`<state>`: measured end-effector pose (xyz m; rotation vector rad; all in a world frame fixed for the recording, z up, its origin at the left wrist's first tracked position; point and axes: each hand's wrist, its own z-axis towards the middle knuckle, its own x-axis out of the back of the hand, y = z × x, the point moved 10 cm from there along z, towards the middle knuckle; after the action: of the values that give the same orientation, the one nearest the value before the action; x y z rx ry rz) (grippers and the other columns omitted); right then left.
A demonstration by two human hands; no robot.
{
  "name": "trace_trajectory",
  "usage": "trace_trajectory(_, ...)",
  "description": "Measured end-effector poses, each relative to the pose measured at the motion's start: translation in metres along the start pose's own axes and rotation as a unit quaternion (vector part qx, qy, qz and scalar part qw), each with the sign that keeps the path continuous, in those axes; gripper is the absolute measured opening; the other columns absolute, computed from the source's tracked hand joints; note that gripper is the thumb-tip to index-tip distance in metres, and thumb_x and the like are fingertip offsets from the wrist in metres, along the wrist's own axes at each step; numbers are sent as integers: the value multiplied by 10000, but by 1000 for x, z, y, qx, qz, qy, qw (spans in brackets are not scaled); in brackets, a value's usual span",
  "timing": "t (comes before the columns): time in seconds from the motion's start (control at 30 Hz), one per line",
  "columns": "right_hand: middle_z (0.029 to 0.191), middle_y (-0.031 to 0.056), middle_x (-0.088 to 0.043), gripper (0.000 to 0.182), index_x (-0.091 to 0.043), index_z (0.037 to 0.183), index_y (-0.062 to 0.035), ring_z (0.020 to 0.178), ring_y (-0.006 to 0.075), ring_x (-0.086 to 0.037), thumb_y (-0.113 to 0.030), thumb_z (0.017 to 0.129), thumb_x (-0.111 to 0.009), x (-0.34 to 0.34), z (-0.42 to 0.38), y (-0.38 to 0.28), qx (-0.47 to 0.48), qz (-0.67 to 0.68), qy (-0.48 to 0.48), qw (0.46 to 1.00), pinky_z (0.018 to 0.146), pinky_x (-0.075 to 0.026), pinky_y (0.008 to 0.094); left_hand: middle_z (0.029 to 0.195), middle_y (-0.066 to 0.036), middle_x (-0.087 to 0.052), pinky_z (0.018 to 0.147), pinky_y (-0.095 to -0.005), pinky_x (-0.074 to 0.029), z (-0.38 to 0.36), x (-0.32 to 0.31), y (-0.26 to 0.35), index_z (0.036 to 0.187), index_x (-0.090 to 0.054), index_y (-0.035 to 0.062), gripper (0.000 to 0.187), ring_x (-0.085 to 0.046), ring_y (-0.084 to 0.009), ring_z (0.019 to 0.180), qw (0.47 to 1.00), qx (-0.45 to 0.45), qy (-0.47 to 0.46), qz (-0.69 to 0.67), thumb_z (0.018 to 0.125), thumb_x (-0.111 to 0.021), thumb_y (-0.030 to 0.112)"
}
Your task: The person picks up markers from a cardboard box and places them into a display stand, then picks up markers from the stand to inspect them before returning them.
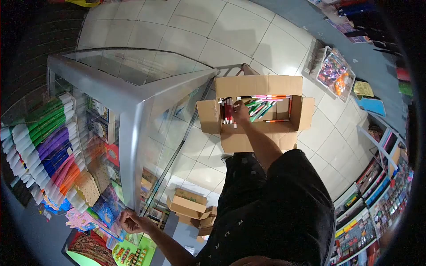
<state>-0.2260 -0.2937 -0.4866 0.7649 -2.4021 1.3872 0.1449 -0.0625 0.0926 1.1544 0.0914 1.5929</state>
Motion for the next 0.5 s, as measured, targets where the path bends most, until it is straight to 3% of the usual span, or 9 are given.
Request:
trace_trajectory(0.07,832,207,-666,327,-567,1010,-6,732,247,-678,-221,801,-697,10,-3,17,-48,35,-29,998,631,-516,396,729,-42,-530,618,-253,-392,1,-5,6,840,-594,-9,196,-486,-122,661,1000,-25,-11,-9,863,-690,161)
trace_trajectory(0.17,812,195,-657,267,-588,1002,-10,760,279,-674,-178,806,-657,64,-3,3,18,16,-61,998,647,-515,387,724,-44,-532,612,-257,-392,1,-4,3,836,-590,-8,218,-482,-121,662,1000,-4,-16,3,866,-690,184)
trace_trajectory(0.23,836,183,-646,219,-612,999,-34,790,327,-656,-127,800,-608,122,-10,-40,118,-58,-3,991,666,-510,411,727,-43,-534,618,-262,-397,3,-10,11,837,-591,-8,217,-482,-118,663,1000,0,-15,-9,863,-693,182)
trace_trajectory(0.3,1156,162,-611,304,-596,1153,-126,954,363,-629,-191,859,-554,146,7,15,19,-209,11,978,812,-512,459,727,-42,-534,624,-268,-403,1,-11,12,838,-592,-9,219,-485,-116,666,1000,5,-10,-17,861,-696,182)
trace_trajectory(0.4,1222,113,-579,343,-539,1239,-175,998,345,-622,-171,909,-446,189,21,14,-12,-308,53,950,809,-516,458,726,-42,-537,634,-274,-413,1,-7,6,840,-592,-11,225,-497,-120,670,1000,3,-4,-21,857,-702,185)
trace_trajectory(0.5,1268,102,-555,345,-516,1265,-184,1022,340,-615,-197,930,-434,183,43,66,-73,-351,-15,934,830,-515,449,733,-49,-552,646,-275,-424,1,-8,9,843,-591,-16,231,-513,-132,677,1000,3,1,-13,855,-704,186)
